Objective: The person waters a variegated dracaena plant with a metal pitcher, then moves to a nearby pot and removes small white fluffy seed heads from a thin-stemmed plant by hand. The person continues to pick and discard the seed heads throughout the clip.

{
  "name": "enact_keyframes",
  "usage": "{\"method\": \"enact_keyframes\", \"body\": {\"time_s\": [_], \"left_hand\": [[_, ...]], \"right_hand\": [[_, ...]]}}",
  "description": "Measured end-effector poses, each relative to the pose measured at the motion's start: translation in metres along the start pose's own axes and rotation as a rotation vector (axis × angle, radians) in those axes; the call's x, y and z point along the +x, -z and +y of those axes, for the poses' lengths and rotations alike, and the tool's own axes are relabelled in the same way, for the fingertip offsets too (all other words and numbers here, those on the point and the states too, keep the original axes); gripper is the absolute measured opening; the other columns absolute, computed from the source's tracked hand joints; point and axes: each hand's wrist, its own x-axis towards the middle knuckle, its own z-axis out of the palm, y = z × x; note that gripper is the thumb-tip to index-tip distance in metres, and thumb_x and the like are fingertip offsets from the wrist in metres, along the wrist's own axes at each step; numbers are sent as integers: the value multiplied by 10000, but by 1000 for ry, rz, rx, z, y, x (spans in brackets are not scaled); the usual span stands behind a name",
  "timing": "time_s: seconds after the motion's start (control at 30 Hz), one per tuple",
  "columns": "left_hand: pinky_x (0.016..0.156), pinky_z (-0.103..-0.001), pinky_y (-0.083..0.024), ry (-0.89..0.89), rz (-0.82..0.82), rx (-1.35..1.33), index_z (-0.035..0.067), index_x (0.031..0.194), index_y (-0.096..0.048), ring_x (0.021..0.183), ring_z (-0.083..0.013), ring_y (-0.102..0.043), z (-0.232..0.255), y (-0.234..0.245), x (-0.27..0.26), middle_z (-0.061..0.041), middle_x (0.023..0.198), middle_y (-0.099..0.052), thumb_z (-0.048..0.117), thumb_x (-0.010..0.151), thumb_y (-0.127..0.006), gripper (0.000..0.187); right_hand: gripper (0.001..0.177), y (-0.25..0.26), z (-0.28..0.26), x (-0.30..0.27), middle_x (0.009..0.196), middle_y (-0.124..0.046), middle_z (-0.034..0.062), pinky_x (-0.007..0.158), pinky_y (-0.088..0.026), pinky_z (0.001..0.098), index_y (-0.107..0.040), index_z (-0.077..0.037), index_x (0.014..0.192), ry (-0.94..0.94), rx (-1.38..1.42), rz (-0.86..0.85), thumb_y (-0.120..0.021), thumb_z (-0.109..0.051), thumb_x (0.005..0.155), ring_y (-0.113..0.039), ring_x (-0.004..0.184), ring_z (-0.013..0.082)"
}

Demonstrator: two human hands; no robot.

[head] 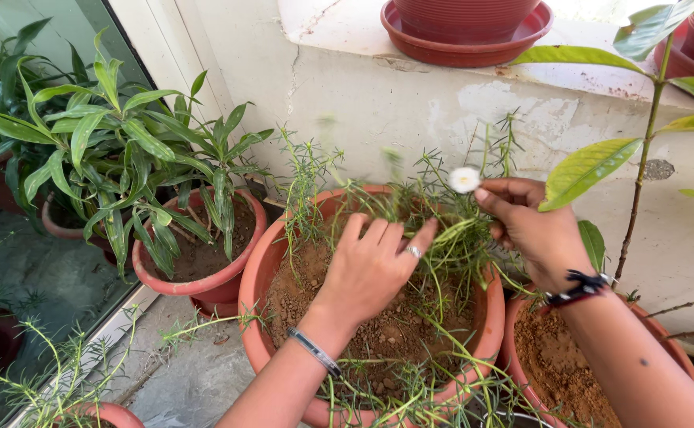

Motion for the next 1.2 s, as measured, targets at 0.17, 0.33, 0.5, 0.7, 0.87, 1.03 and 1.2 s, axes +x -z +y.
{"method": "enact_keyframes", "body": {"time_s": [0.17, 0.33, 0.5, 0.7, 0.87, 1.03, 1.2], "left_hand": [[801, -405, -436, 57, -102, 159, 68, 1376, -631, 869, -206, -571, 15, -17, 10, -33, 845, -594, 173, 916, -563, 476], [814, -408, -431, 73, -120, 175, 56, 1381, -615, 884, -211, -549, 31, -21, 10, -43, 862, -577, 190, 916, -574, 486], [805, -400, -421, 73, -180, 170, 33, 1483, -528, 898, -217, -532, 41, -15, 10, -58, 894, -561, 197, 905, -569, 603], [1024, -488, -424, 171, -29, -33, -30, 1498, -426, 1181, -316, -575, 35, 6, 0, -213, 1317, -601, 127, 778, -616, 761], [1066, -508, -405, 245, 16, -140, -89, 1355, -529, 1245, -348, -552, 17, 28, -22, -234, 1348, -571, 102, 801, -635, 596], [993, -482, -432, 344, -45, -117, -48, 1151, -692, 1172, -328, -580, -13, 37, -40, -188, 1183, -635, 95, 799, -653, 382], [906, -441, -509, 593, -203, -152, 34, 963, -780, 974, -321, -669, -44, 44, -53, -162, 942, -703, 47, 774, -660, 225]], "right_hand": [[271, -5, -1, -6, 760, -659, -13, 478, -400, 221, -753, -52, 1170, 118, -104, 65, -718, -143, 916, -514, 541, 65], [242, -3, -3, -25, 734, -672, -14, 461, -376, 233, -766, -45, 1132, 84, -175, 120, -727, -145, 915, -506, 512, 72], [214, 0, 2, -35, 725, -639, -10, 450, -353, 231, -775, -50, 1104, 40, -110, 123, -730, -147, 919, -487, 511, 73], [219, -12, 5, -45, 724, -675, -4, 477, -405, 209, -767, -50, 1125, 181, -88, 28, -716, -122, 925, -519, 542, 51], [204, -28, -3, -66, 719, -720, 5, 464, -463, 233, -781, -44, 1068, 234, -80, -197, -732, -119, 884, -590, 536, 62], [235, -51, -7, -88, 777, -790, 54, 560, -595, 295, -802, -89, 1046, 199, -462, -685, -739, -107, 821, -722, 592, 139], [299, -80, 29, -85, 1019, -747, 179, 854, -545, 458, -746, -84, 1125, 473, -968, -960, -687, -84, 832, -706, 967, 358]]}}
